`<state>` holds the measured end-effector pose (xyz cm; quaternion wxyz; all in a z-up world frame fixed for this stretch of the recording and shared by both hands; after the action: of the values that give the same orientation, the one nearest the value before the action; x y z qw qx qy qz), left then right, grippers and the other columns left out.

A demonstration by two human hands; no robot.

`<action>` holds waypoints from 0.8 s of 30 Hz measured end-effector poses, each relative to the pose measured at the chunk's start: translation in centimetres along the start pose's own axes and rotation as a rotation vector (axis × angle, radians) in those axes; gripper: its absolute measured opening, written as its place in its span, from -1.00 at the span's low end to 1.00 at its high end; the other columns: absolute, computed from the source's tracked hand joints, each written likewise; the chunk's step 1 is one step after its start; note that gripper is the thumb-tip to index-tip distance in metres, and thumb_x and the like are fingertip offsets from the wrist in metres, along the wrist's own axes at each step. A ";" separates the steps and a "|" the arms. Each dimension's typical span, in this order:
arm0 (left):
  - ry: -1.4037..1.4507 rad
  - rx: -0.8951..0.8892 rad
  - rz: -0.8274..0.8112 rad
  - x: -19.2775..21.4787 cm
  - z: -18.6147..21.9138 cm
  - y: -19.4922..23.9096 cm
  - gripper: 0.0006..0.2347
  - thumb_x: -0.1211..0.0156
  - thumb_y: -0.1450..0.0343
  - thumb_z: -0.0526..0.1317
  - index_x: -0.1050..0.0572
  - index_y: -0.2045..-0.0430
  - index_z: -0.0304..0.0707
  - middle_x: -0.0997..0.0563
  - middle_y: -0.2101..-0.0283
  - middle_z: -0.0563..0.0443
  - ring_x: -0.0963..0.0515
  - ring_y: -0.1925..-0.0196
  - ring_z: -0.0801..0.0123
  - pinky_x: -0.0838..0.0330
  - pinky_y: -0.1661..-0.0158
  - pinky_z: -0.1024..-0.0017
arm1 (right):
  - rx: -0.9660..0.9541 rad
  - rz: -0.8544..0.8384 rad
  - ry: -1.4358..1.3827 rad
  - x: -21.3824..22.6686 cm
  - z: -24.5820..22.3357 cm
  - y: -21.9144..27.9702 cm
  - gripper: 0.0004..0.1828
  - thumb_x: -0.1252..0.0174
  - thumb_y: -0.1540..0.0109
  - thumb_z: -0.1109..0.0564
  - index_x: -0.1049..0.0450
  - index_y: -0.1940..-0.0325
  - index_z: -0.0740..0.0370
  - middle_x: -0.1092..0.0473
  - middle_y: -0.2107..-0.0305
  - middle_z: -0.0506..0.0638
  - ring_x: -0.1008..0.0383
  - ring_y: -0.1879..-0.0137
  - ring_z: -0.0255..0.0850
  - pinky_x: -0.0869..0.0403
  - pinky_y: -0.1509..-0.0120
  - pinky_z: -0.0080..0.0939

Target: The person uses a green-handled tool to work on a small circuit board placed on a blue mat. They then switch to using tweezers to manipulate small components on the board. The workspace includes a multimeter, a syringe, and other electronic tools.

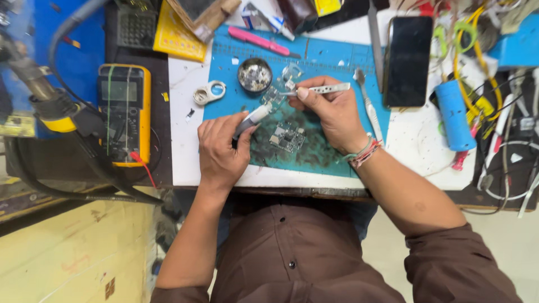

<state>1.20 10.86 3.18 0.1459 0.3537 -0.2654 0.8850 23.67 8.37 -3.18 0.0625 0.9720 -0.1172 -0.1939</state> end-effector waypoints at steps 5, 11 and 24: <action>0.005 0.011 -0.022 -0.2 -0.1 0.2 -0.79 -0.33 -0.46 -0.25 -0.56 0.08 -0.31 -0.64 0.16 -0.07 -0.58 0.13 0.10 -0.32 -0.05 0.19 | 0.004 -0.032 0.108 -0.4 0.0 0.7 -0.79 -0.26 -0.37 0.17 -0.52 0.02 0.39 -0.58 0.22 0.08 -0.62 0.10 -0.26 -0.60 -0.08 -0.25; 0.001 0.009 -0.031 -0.1 -0.1 0.1 -0.80 -0.33 -0.46 -0.25 -0.56 0.08 -0.32 -0.64 0.17 -0.08 -0.58 0.12 0.10 -0.30 -0.07 0.18 | 0.014 -0.026 0.101 -0.5 -0.3 0.6 -0.80 -0.26 -0.36 0.18 -0.51 0.02 0.38 -0.58 0.23 0.08 -0.61 0.11 -0.28 -0.58 -0.06 -0.26; 0.000 0.009 -0.031 -0.2 -0.1 0.3 -0.79 -0.34 -0.47 -0.25 -0.57 0.07 -0.30 -0.65 0.15 -0.05 -0.59 0.12 0.15 -0.30 -0.11 0.21 | 0.038 -0.028 0.111 -0.3 -0.4 0.6 -0.85 -0.25 -0.38 0.22 -0.53 0.04 0.39 -0.57 0.25 0.09 -0.60 0.14 -0.27 -0.59 -0.03 -0.25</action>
<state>1.15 10.66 2.91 0.1579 0.3584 -0.2560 0.8838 23.43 7.90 -2.56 0.0475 0.9838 -0.1035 -0.1385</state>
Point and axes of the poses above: each hand's wrist, its own y-axis away from the middle knuckle, its own x-axis out of the back of the hand, z = x × y, the point moved 8 cm from there along -y, towards the middle knuckle
